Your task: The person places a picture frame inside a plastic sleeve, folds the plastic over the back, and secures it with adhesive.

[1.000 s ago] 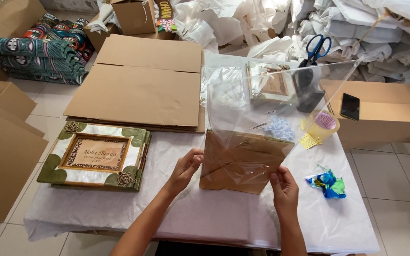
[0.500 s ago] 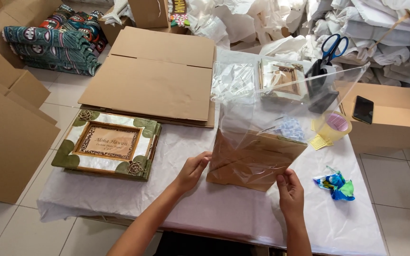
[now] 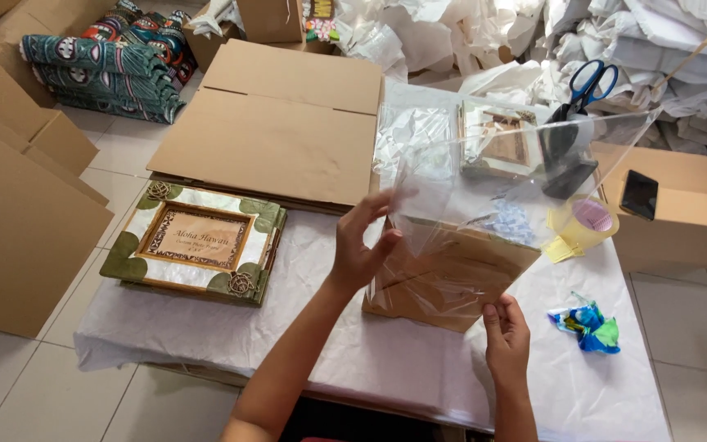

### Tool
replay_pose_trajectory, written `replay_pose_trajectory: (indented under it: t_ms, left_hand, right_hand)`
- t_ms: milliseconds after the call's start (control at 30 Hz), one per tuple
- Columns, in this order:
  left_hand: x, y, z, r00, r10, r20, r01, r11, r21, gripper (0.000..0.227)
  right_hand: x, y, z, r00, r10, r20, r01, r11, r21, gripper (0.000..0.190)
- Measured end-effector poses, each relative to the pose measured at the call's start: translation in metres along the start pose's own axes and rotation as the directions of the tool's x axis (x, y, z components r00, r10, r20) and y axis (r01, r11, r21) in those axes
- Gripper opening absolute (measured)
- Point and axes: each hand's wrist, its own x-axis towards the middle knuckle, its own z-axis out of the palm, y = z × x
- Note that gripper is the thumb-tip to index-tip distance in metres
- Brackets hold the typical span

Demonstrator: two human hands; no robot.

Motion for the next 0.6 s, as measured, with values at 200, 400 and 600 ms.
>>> replay_pose_trajectory:
  t_ms: [200,400,600]
  left_hand:
    - [0.010,0.013,0.012,0.993,0.042,-0.114,-0.034,0.997,0.071,0.045]
    - [0.015,0.018,0.018,0.989,-0.048,-0.141,0.043,0.998,-0.041,0.027]
    - [-0.018,-0.017,0.012,0.990,-0.136,-0.049,0.138,0.990,0.037,0.077]
  right_hand:
    - [-0.004,0.010,0.000,0.998,-0.022,-0.063,0.015,0.994,-0.107,0.025]
    - [-0.008,0.018,0.002,0.994,-0.082,-0.078,0.075,0.993,-0.086,0.019]
    - [-0.011,0.011,0.007,0.993,-0.023,-0.116,0.017,0.999,-0.051,0.028]
